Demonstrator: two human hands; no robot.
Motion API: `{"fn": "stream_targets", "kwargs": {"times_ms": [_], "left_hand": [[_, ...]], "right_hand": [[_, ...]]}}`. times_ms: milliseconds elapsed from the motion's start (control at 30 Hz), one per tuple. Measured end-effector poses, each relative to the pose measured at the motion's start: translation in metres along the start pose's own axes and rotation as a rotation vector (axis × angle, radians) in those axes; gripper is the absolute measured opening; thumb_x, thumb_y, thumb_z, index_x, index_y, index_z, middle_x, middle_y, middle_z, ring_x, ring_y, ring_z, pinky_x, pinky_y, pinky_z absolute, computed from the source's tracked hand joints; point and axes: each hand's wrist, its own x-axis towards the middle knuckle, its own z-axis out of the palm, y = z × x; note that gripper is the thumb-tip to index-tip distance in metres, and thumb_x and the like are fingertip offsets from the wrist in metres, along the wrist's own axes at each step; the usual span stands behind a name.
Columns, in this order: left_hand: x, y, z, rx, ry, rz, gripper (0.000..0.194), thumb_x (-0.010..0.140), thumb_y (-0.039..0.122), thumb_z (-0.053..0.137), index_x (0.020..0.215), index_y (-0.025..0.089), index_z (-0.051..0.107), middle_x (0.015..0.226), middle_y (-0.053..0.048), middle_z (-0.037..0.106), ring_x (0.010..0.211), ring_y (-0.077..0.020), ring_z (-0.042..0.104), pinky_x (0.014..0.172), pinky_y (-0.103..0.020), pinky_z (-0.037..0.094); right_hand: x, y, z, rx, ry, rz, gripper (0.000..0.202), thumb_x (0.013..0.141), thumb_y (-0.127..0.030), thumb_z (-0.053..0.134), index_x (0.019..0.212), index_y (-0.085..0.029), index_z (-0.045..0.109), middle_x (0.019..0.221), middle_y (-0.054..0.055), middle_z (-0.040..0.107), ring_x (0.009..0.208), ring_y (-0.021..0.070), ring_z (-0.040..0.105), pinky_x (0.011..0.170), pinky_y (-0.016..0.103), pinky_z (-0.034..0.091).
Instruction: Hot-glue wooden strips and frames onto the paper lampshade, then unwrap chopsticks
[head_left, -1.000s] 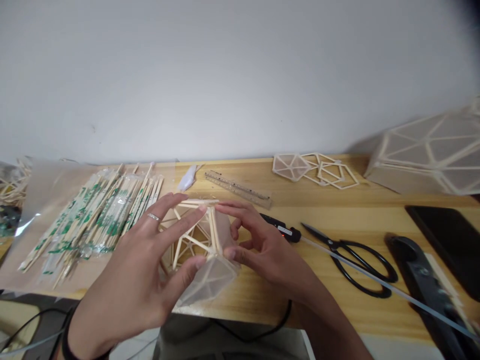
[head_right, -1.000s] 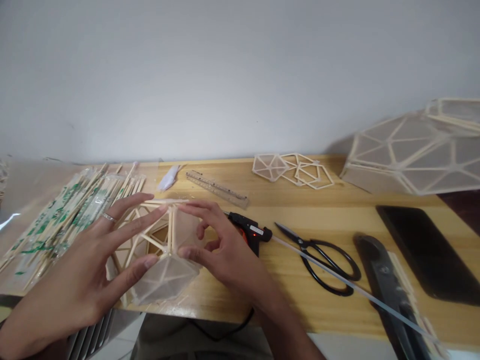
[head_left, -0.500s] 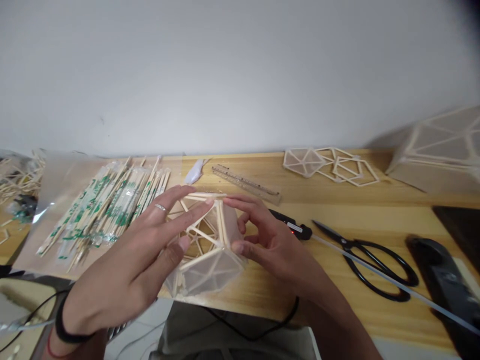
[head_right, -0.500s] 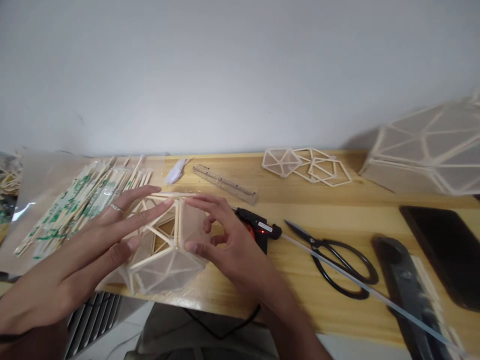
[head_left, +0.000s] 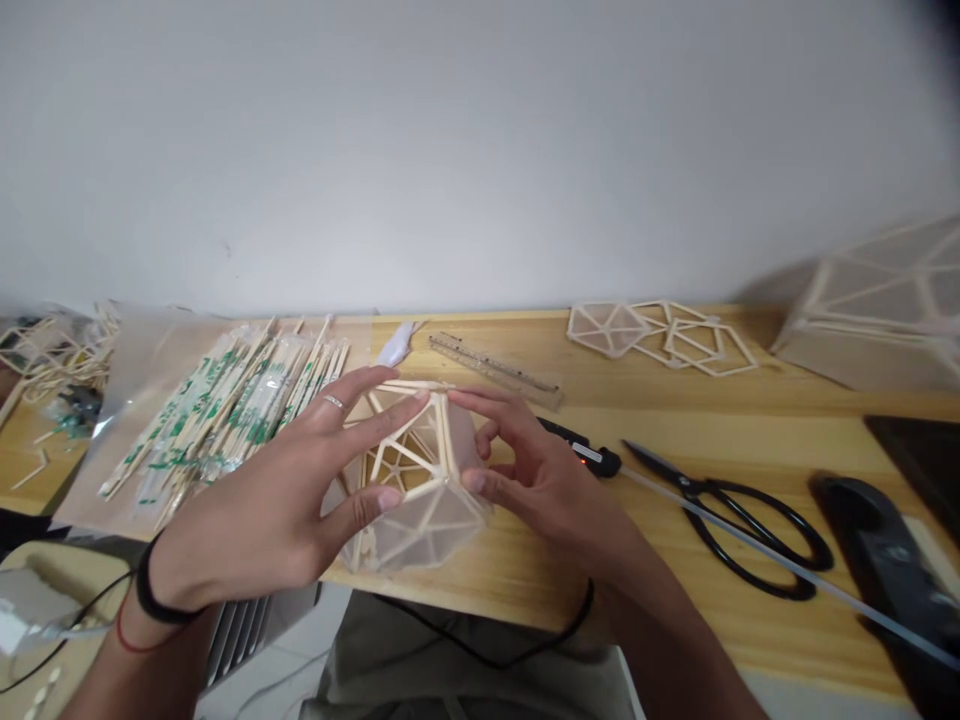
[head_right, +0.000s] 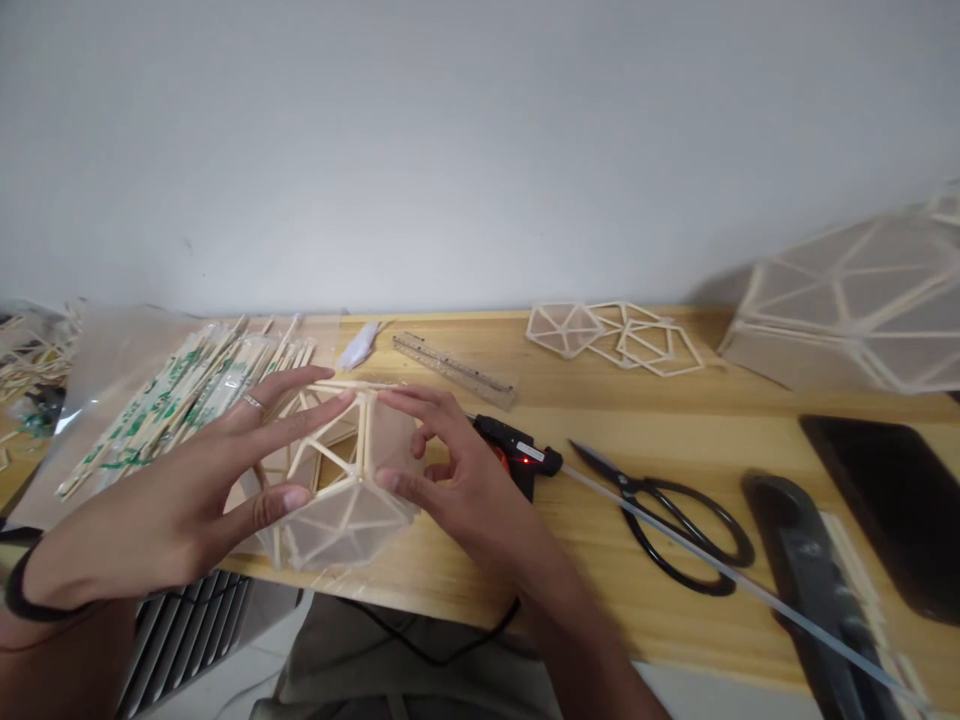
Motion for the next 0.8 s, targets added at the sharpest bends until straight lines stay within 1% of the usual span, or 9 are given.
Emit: {"fn": "stream_targets", "kwargs": {"times_ms": [67,233,400,600,800], "left_hand": [[-0.0009,-0.0005,0.0017,-0.003,0.007,0.002,0.063,0.107,0.04,0.053,0.167,0.043,0.034,0.178,-0.006,0.028,0.162,-0.0331,0.035,0.126,-0.058,0.043],[-0.0013,-0.0017,0.0056,0.015,0.025,-0.015,0.062,0.107,0.044,0.052,0.166,0.042,0.034,0.178,-0.006,0.025,0.164,-0.0325,0.031,0.128,-0.057,0.04],[-0.0008,-0.0024,0.0086,0.033,0.047,0.008,0.062,0.108,0.043,0.052,0.166,0.044,0.032,0.177,-0.004,0.026,0.165,-0.0308,0.028,0.129,-0.057,0.039],[0.0003,-0.0007,0.0095,0.049,0.059,0.03,0.066,0.108,0.04,0.051,0.169,0.044,0.025,0.177,-0.004,0.026,0.164,-0.0303,0.031,0.127,-0.056,0.043],[0.0014,0.0021,0.0085,0.076,0.105,0.058,0.066,0.107,0.037,0.052,0.169,0.04,0.029,0.175,-0.005,0.032,0.161,-0.0315,0.038,0.122,-0.053,0.05]], "right_hand": [[0.0001,-0.0003,0.0004,0.01,-0.008,-0.003,0.052,0.089,-0.042,0.084,0.139,-0.042,0.069,0.148,0.004,0.051,0.099,0.0172,0.054,0.078,0.027,0.06],[-0.0003,-0.0003,0.0017,0.02,-0.008,0.023,0.065,0.08,-0.041,0.092,0.141,-0.041,0.068,0.152,0.004,0.047,0.104,0.0196,0.052,0.078,0.029,0.061],[0.0,-0.0033,0.0024,0.02,0.005,0.045,0.063,0.08,-0.037,0.092,0.139,-0.041,0.069,0.152,0.003,0.047,0.104,0.0193,0.051,0.077,0.028,0.06],[-0.0012,-0.0054,0.0032,0.021,0.007,0.061,0.065,0.079,-0.033,0.092,0.139,-0.043,0.069,0.15,0.002,0.048,0.101,0.0188,0.051,0.072,0.025,0.058],[0.0,-0.0035,0.0034,0.058,0.011,0.086,0.067,0.076,-0.038,0.096,0.137,-0.047,0.07,0.15,0.0,0.047,0.103,0.0196,0.05,0.074,0.026,0.06]]}}
